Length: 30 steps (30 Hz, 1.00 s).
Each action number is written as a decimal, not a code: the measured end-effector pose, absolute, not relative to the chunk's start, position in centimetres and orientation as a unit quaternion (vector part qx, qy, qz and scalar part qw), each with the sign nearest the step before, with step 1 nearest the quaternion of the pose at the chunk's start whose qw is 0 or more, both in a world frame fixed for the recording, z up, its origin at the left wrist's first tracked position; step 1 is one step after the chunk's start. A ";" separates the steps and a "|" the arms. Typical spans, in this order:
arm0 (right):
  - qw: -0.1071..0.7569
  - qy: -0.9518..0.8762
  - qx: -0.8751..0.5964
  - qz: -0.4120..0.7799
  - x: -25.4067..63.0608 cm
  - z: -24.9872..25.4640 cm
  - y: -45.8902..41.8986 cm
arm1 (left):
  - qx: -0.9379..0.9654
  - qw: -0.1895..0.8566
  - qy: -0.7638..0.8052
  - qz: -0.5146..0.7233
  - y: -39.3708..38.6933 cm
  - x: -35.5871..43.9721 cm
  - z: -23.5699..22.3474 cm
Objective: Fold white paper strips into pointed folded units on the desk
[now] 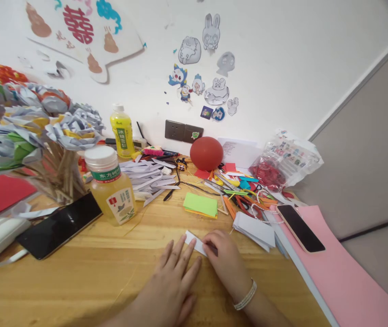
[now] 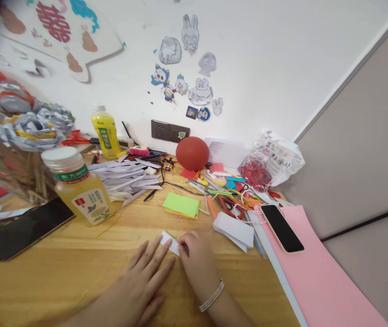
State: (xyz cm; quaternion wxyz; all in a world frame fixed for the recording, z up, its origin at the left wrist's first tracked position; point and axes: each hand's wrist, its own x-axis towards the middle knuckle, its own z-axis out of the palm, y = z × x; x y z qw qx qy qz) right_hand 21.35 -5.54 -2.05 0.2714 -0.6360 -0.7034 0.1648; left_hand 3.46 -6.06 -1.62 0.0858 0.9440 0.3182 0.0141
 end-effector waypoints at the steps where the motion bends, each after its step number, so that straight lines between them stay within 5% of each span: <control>1: 0.270 -0.703 -0.637 0.163 21.3 -2.1 -5.5 | 0.944 0.086 0.318 0.015 -6.0 3.4 -1.6; 30: 0.285 -0.705 -0.626 0.172 21.3 -2.2 -5.4 | 0.954 0.078 0.288 0.026 -5.0 3.1 -0.7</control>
